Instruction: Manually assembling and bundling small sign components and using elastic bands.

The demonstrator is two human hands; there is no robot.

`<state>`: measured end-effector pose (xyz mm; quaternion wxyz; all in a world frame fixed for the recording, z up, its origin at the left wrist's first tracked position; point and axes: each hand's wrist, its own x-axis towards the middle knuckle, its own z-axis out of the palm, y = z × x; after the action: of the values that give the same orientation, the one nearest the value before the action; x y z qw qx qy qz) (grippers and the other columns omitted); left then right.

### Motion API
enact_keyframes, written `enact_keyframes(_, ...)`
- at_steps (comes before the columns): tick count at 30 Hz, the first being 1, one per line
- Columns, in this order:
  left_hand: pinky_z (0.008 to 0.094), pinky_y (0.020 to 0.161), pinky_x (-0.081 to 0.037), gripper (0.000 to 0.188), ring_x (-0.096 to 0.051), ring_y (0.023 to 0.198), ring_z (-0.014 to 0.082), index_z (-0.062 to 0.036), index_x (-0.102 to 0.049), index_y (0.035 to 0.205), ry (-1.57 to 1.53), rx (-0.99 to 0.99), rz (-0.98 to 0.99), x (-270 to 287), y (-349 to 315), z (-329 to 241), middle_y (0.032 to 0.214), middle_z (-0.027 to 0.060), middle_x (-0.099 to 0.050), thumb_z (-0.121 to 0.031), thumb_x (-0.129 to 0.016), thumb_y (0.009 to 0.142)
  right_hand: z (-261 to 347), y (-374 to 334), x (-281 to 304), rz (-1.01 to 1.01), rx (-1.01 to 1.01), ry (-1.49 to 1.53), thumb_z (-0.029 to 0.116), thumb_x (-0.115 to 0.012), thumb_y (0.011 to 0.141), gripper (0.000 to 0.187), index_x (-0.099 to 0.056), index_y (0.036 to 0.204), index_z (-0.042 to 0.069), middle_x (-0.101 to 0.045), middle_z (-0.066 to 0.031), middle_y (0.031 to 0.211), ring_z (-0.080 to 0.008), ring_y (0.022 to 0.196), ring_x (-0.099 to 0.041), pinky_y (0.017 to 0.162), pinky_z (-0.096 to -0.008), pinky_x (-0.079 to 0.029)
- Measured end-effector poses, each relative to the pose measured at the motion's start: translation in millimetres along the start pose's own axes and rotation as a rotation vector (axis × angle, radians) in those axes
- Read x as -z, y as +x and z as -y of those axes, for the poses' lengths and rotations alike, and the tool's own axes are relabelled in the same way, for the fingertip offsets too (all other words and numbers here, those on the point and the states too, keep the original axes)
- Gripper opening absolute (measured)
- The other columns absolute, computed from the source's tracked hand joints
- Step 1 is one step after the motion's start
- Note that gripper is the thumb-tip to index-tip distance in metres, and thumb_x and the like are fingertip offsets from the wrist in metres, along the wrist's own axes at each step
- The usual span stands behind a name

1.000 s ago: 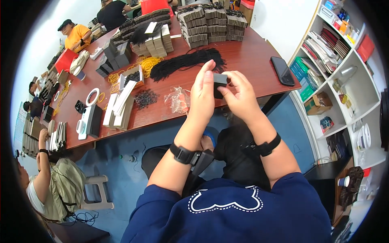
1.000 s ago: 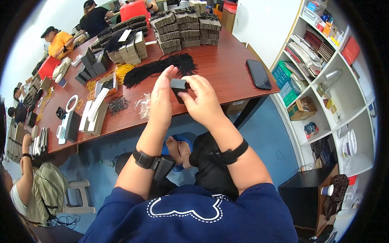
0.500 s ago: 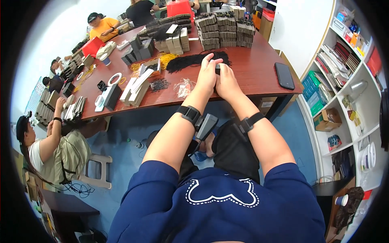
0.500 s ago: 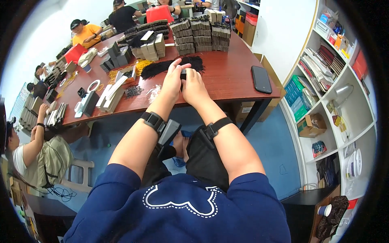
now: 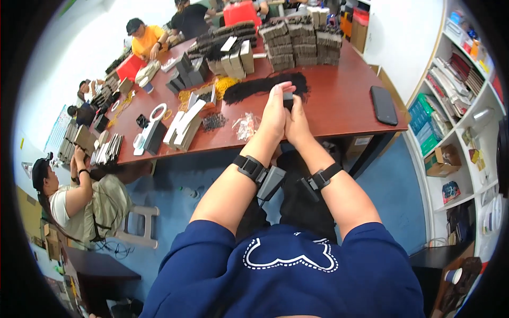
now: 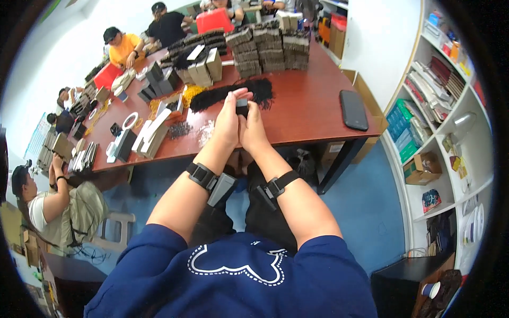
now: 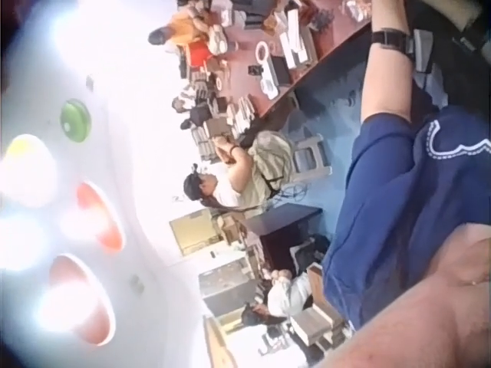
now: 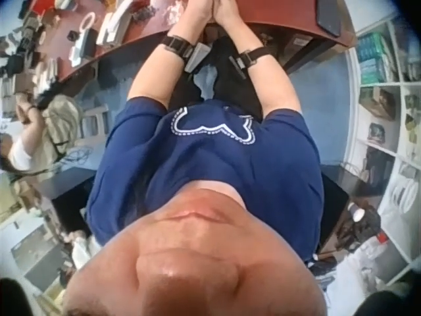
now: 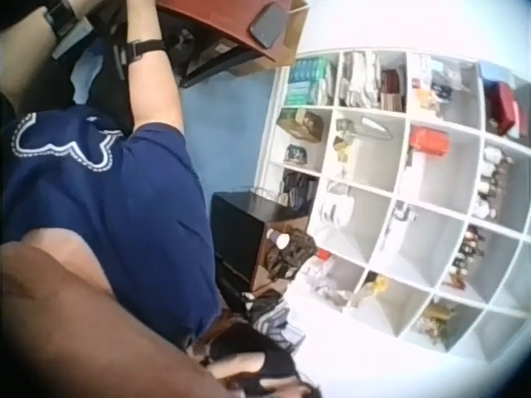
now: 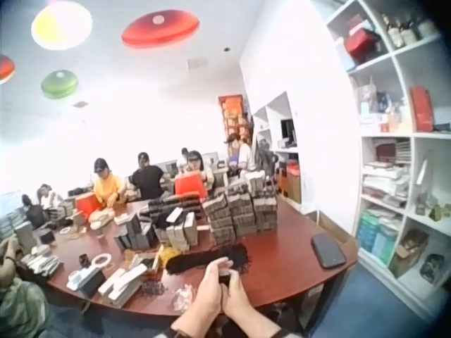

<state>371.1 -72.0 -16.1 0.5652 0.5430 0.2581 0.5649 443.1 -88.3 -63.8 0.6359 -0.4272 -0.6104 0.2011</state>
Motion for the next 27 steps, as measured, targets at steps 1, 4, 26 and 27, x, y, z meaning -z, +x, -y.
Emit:
enact_keyframes(1, 0.0312, 0.09, -0.044, 0.046, -0.053, 0.099, 0.0171, -0.005, -0.049, 0.123, 0.001, 0.011, -0.004, 1, -4, -2, 0.121, 0.0098, -0.055, -0.04, -0.028, 0.101, 4, 1, 0, -0.002, -0.03, 0.032, 0.003, -0.049, 0.086, 0.038, -0.037, 0.122, 0.0, -0.048, -0.0261, 0.117, -0.0377, 0.109, -0.049, 0.095, -0.0404, -0.038)
enact_keyframes(4, 0.031, 0.092, -0.042, 0.043, -0.052, 0.103, 0.0167, -0.0042, -0.046, 0.126, 0.053, 0.057, 0.069, 10, -20, -13, 0.12, 0.0072, -0.053, -0.037, -0.032, 0.101, 21, -6, 7, 0.025, -0.09, 0.046, 0.001, -0.05, 0.085, 0.032, -0.042, 0.116, -0.001, -0.052, -0.0223, 0.11, -0.0367, 0.101, -0.053, 0.09, -0.0384, -0.042)
enact_keyframes(26, 0.0256, 0.083, -0.048, 0.027, -0.058, 0.093, 0.0117, 0.0, -0.058, 0.114, 0.314, 0.209, -0.131, 134, -154, 21, 0.103, 0.0037, -0.06, -0.005, -0.061, 0.087, 9, -128, -72, 0.233, -0.401, 0.21, -0.002, -0.049, 0.089, 0.026, -0.045, 0.114, 0.002, -0.057, -0.0129, 0.106, -0.0198, 0.099, -0.056, 0.089, -0.0312, -0.044)
enact_keyframes(27, 0.0249, 0.083, -0.048, 0.027, -0.058, 0.093, 0.0115, 0.0003, -0.058, 0.114, 0.355, 0.183, -0.095, 137, -150, 21, 0.103, 0.0037, -0.058, -0.005, -0.061, 0.087, 13, -126, -73, 0.228, -0.404, 0.211, -0.002, -0.049, 0.089, 0.026, -0.045, 0.114, 0.002, -0.057, -0.0119, 0.107, -0.0185, 0.099, -0.056, 0.089, -0.0305, -0.044)
